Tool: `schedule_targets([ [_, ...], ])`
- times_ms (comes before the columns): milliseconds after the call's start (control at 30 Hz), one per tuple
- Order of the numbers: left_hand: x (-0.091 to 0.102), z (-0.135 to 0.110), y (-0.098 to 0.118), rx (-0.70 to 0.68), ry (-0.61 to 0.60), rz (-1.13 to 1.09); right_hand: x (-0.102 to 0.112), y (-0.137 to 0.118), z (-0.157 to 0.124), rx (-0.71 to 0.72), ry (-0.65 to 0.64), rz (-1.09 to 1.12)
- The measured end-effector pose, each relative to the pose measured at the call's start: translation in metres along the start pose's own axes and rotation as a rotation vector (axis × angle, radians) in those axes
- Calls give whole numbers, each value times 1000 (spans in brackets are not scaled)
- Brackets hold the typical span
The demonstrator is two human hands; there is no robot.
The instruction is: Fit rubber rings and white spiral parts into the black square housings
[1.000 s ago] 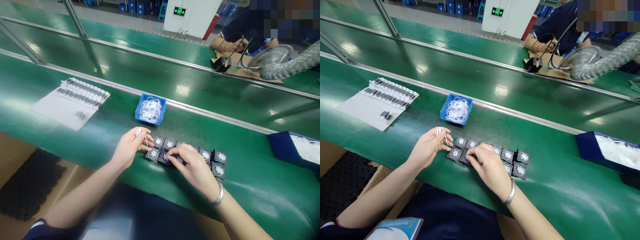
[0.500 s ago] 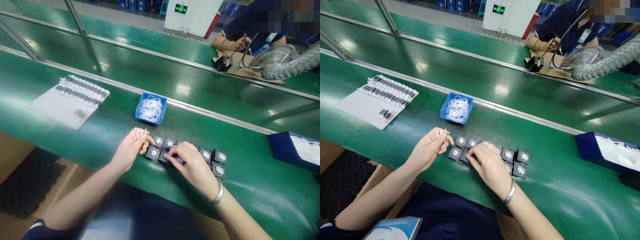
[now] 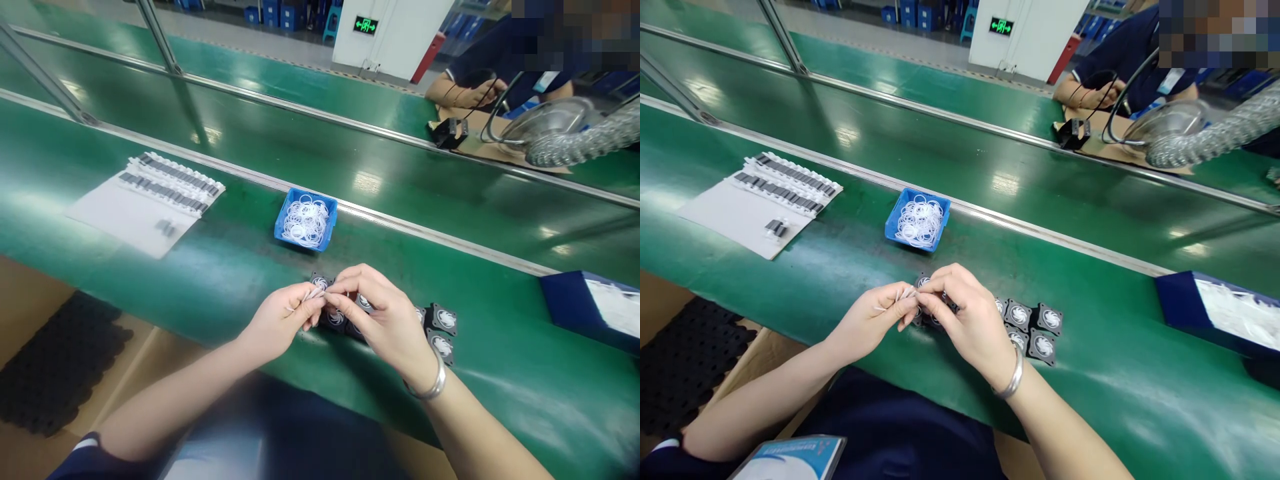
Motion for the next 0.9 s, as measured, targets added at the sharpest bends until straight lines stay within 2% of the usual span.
schedule_targets([
  [100,4,-1,0,-13,5,-33,-1,6,6,-35,47,30],
  [233,29,-2,2,-73,203,-102,9,18,13,-133,133,4],
  [300,40,-2,1,-89,298,-155,10,15,15,-88,136,-108],
  [367,47,-2,-3,-73,335,-237,10,8,16,14,127,-257],
  [467,49,0,-10,-30,327,-348,2,3,16,128,49,-424],
  [600,47,1,-16,11,312,-407,-4,4,16,204,-12,-538],
  [900,45,3,-15,-13,307,-394,-18,7,19,271,-158,-645],
])
Point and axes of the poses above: each hand's wrist, its own z-axis towards the middle knuckle, its own x-axis out of the back of the hand, y = z × x, the point moved 7 cm from there along z, towards the middle knuckle, and after that the axes turned 12 degrees about -z, right-handed, at the moved point
